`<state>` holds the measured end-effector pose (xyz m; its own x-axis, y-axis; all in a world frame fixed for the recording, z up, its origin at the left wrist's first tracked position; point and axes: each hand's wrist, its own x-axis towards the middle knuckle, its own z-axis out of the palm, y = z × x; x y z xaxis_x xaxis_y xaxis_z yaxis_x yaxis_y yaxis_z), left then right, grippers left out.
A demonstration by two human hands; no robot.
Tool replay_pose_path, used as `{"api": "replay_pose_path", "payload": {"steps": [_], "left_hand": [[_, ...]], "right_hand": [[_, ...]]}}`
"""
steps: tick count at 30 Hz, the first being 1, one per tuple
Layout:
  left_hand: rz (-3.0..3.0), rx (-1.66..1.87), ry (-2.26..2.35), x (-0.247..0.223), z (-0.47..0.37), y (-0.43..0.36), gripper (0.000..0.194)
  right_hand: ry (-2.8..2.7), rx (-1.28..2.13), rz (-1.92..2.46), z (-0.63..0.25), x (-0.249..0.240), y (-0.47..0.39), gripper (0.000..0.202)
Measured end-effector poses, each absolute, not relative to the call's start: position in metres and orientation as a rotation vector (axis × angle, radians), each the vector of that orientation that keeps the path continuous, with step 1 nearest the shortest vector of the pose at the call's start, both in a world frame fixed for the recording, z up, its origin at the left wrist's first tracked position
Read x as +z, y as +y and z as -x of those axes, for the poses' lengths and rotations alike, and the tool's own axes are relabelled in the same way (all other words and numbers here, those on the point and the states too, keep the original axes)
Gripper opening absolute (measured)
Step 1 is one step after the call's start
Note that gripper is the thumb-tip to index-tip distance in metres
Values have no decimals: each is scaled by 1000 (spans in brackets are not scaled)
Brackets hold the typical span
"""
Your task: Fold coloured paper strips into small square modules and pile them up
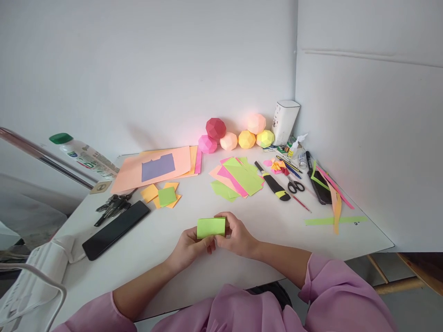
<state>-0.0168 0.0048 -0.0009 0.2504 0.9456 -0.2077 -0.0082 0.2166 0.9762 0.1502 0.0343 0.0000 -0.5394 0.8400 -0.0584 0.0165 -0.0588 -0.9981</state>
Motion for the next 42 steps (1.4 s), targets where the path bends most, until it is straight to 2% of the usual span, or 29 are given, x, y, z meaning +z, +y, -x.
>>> {"api": "replay_pose_path", "payload": {"steps": [6, 14, 21, 28, 36, 42], "left_hand": [[-1095, 891, 1029, 3, 18, 5, 22], [-1044, 901, 930, 1, 20, 5, 19], [-1068, 856, 953, -1, 20, 5, 21], [-1133, 905, 1007, 2, 15, 1, 19], [-1210, 1002, 1073, -1, 15, -6, 16], [-1123, 1175, 1129, 3, 27, 1, 16]], "right_hand": [[-1619, 1669, 947, -154, 4, 36, 33], [-1624, 1741, 904, -159, 12, 37, 33], [-1624, 1766, 883, -156, 7, 36, 50], [-1624, 1772, 857, -151, 9, 33, 50], [-1790, 1657, 917, -156, 9, 39, 51], [-1754, 1462, 981, -170, 5, 62, 43]]}}
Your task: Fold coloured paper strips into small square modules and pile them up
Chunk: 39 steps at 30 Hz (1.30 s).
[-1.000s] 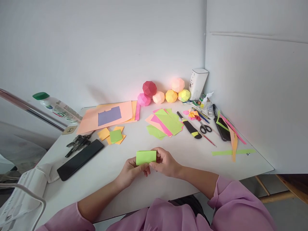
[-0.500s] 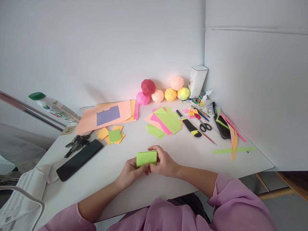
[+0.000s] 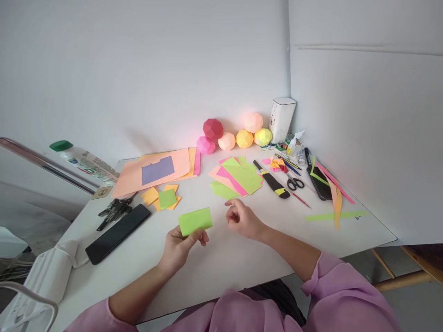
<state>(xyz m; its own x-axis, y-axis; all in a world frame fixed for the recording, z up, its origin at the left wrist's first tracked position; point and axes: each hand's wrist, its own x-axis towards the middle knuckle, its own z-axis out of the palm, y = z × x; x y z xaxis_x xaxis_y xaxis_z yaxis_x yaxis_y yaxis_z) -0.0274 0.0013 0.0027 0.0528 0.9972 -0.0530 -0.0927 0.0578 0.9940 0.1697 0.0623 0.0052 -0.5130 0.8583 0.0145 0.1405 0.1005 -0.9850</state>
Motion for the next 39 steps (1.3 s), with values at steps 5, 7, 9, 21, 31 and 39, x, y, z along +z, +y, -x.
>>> {"api": "replay_pose_path", "payload": {"steps": [5, 7, 9, 21, 31, 39], "left_hand": [[-1148, 1088, 1141, 2, 25, 4, 15], [-1184, 994, 1105, -1, 19, 3, 13], [-1229, 946, 1090, -3, 14, 2, 10], [-1211, 920, 1080, -8, 10, 8, 4], [-1088, 1024, 1136, 6, 15, 6, 9], [-1071, 1026, 1160, 5, 18, 12, 12]], "right_hand": [[-1632, 1669, 837, -162, -1, 55, 41], [-1545, 1872, 710, -154, -6, 43, 44], [-1428, 1964, 658, -148, -10, 34, 43], [-1377, 1902, 677, -143, -5, 33, 43], [-1568, 1590, 918, -159, -3, 50, 43], [-1587, 1750, 866, -164, -2, 58, 16]]}}
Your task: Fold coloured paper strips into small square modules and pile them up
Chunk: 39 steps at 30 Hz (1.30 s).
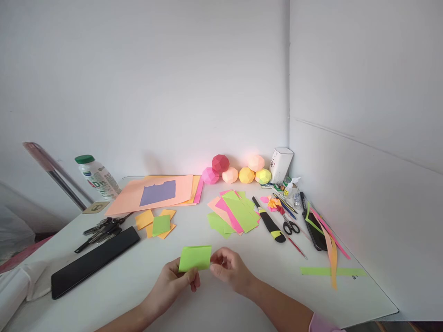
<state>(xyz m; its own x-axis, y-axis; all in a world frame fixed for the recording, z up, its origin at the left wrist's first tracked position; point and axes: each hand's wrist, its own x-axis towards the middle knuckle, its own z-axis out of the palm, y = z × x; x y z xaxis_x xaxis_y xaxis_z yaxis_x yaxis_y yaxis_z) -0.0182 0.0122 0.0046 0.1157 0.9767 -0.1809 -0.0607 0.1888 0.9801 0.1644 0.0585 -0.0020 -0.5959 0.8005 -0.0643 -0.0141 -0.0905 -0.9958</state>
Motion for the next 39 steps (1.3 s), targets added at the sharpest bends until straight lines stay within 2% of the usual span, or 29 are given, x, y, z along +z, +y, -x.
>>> {"api": "replay_pose_path", "payload": {"steps": [6, 18, 22, 28, 35, 39], "left_hand": [[-1123, 952, 1118, -1, 12, 11, 11], [-1090, 859, 959, 3, 12, 8, 18], [-1058, 923, 911, 3, 15, 8, 14], [-980, 1003, 945, 9, 17, 7, 20], [-972, 1112, 925, 4, 24, 13, 20], [-1043, 983, 849, 2, 22, 13, 26]], "right_hand": [[-1690, 1939, 544, -149, 9, 44, 26], [-1709, 1887, 561, -152, 12, 40, 12], [-1802, 1736, 647, -158, 14, 44, 13], [-1801, 1571, 764, -167, 9, 51, 12], [-1635, 1633, 769, -172, 3, 56, 9], [-1730, 1722, 689, -167, 8, 52, 7]]}}
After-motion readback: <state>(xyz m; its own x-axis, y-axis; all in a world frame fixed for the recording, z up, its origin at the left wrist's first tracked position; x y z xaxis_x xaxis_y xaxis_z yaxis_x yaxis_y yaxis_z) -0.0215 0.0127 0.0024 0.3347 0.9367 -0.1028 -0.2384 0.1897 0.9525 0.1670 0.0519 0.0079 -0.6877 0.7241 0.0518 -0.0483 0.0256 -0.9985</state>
